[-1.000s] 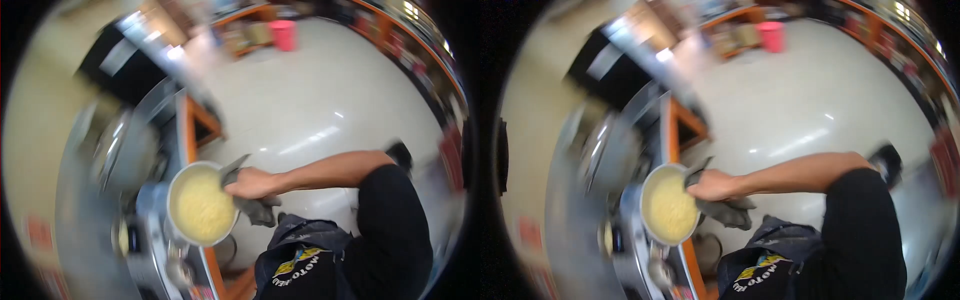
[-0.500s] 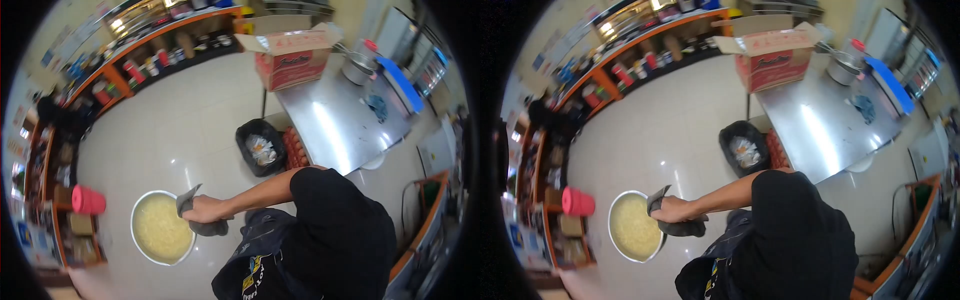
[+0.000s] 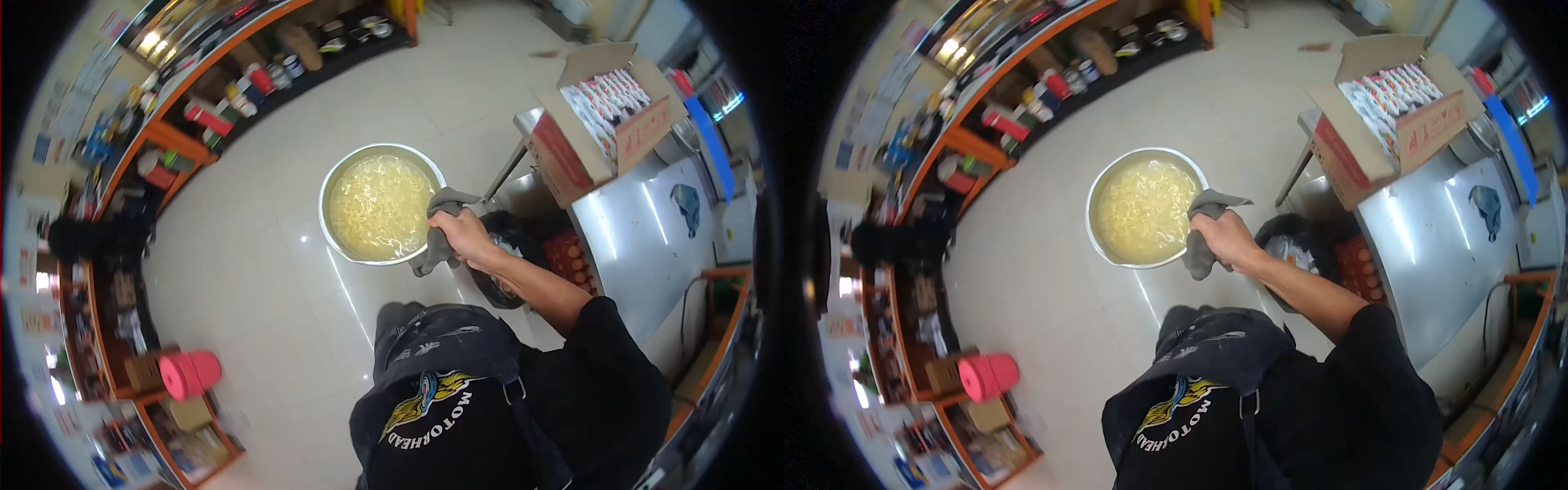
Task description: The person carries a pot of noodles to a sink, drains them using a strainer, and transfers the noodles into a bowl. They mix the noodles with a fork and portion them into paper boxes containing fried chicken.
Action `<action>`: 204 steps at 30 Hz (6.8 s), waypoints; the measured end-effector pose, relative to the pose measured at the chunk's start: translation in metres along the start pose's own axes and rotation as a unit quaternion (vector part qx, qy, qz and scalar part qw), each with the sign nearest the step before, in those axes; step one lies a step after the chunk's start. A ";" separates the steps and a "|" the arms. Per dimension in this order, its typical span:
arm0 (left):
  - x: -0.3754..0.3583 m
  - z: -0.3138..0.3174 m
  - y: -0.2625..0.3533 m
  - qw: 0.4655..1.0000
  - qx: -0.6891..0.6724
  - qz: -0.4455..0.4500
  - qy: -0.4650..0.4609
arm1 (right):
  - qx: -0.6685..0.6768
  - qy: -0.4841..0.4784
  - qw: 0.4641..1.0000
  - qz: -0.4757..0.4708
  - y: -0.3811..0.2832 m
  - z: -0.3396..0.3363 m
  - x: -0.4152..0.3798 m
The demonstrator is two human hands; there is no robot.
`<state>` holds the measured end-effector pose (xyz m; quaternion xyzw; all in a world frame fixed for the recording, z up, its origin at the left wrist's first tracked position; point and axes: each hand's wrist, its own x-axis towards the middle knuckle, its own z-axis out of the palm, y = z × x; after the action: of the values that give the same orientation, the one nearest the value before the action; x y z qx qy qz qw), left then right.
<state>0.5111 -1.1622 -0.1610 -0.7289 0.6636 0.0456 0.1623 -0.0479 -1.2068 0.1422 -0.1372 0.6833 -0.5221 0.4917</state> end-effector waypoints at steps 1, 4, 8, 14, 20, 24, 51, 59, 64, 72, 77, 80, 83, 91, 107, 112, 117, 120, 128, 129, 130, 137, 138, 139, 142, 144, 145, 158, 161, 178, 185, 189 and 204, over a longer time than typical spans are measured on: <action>0.048 -0.018 0.018 1.000 0.004 0.030 -0.006 | 0.013 0.033 0.999 -0.005 0.000 -0.003 0.026; 0.189 -0.076 0.092 0.992 0.020 0.125 -0.028 | 0.033 0.127 0.991 0.018 -0.025 -0.011 0.090; 0.370 -0.159 0.205 0.962 0.072 0.257 -0.063 | 0.116 0.220 0.968 0.033 -0.057 -0.025 0.169; 0.563 -0.238 0.413 0.885 0.137 0.430 -0.113 | 0.180 0.418 0.889 0.057 -0.105 -0.051 0.246; 0.599 -0.476 0.854 0.762 -0.280 0.582 -0.056 | 0.195 0.577 0.793 0.013 -0.124 -0.114 0.316; 0.508 -0.556 0.997 0.685 -0.406 0.566 -0.214 | 0.289 0.607 0.738 0.061 -0.180 -0.164 0.327; -0.261 -0.494 1.356 0.268 0.279 0.633 -0.671 | 0.422 0.894 0.132 0.072 -0.268 -0.412 0.379; -0.302 -0.530 1.416 0.223 0.312 0.679 -0.626 | 0.498 0.864 0.000 0.078 -0.215 -0.491 0.411; -0.316 -0.546 1.476 0.172 0.358 0.673 -0.624 | 0.423 0.892 -0.089 0.128 -0.173 -0.529 0.434; -0.344 -0.558 1.518 0.115 0.337 0.659 -0.663 | 0.535 0.830 -0.101 0.124 -0.204 -0.549 0.426; -0.354 -0.557 1.520 0.074 0.347 0.634 -0.687 | 0.558 0.800 -0.155 0.158 -0.218 -0.564 0.439; -0.354 -0.559 1.518 0.072 0.354 0.616 -0.700 | 0.603 0.756 -0.154 0.201 -0.214 -0.563 0.443; -0.354 -0.560 1.518 0.060 0.353 0.614 -0.704 | 0.644 0.735 -0.119 0.176 -0.199 -0.554 0.452; -0.355 -0.550 1.525 0.065 0.347 0.621 -0.700 | 0.613 0.768 -0.003 -0.187 -0.195 -0.546 0.455; -0.344 -0.552 1.512 0.104 0.299 0.632 -0.707 | 0.589 0.763 -0.150 -0.220 -0.203 -0.579 0.436; -0.341 -0.554 1.507 0.109 0.298 0.633 -0.706 | 0.620 0.700 -0.114 -0.334 -0.198 -0.578 0.442; -0.341 -0.555 1.509 0.105 0.300 0.639 -0.701 | 0.613 0.720 -0.152 -0.287 -0.206 -0.589 0.430; -0.341 -0.556 1.510 0.105 0.305 0.638 -0.699 | 0.612 0.717 -0.187 -0.274 -0.205 -0.591 0.431; -0.340 -0.556 1.517 0.106 0.318 0.627 -0.703 | 0.589 0.750 -0.215 -0.210 -0.199 -0.582 0.427; -0.340 -0.556 1.519 0.105 0.319 0.626 -0.704 | 0.588 0.751 -0.216 -0.209 -0.200 -0.583 0.426; -0.340 -0.555 1.521 0.102 0.322 0.623 -0.706 | 0.588 0.758 -0.229 -0.167 -0.201 -0.586 0.424; -0.339 -0.557 1.524 0.094 0.334 0.622 -0.701 | 0.564 0.787 -0.240 -0.072 -0.200 -0.589 0.424; -0.339 -0.557 1.525 0.094 0.334 0.623 -0.701 | 0.564 0.787 -0.240 -0.073 -0.200 -0.588 0.424; -0.339 -0.557 1.526 0.090 0.337 0.620 -0.702 | 0.564 0.788 -0.233 -0.082 -0.200 -0.586 0.425; -0.341 -0.559 1.528 0.084 0.340 0.621 -0.701 | 0.558 0.793 -0.230 -0.078 -0.202 -0.583 0.427; -0.341 -0.559 1.528 0.083 0.339 0.623 -0.700 | 0.552 0.799 -0.232 -0.062 -0.204 -0.582 0.427; -0.342 -0.559 1.528 0.086 0.339 0.624 -0.699 | 0.545 0.804 -0.230 -0.065 -0.206 -0.582 0.429; -0.347 -0.545 1.526 0.093 0.354 0.618 -0.696 | 0.541 0.807 -0.227 -0.066 -0.227 -0.603 0.431; -0.349 -0.545 1.525 0.091 0.356 0.613 -0.700 | 0.550 0.795 -0.235 -0.099 -0.240 -0.602 0.422; -0.361 -0.534 1.531 0.085 0.393 0.609 -0.684 | 0.545 0.777 -0.298 -0.104 -0.343 -0.585 0.426; -0.365 -0.545 1.531 0.002 0.476 0.625 -0.619 | 0.544 0.747 -0.367 -0.108 -0.392 -0.583 0.467; -0.353 -0.559 1.548 -0.022 0.543 0.646 -0.536 | 0.520 0.731 -0.425 -0.121 -0.431 -0.583 0.500; -0.168 -0.559 1.542 -0.503 0.742 0.412 -0.163 | 0.346 0.639 -0.676 -0.121 -0.636 -0.648 0.758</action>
<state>-1.1054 -1.2714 0.1418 -0.7678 0.0257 0.3296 -0.5488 -1.1466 -1.6288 0.2624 -0.5140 0.3450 0.0309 0.7847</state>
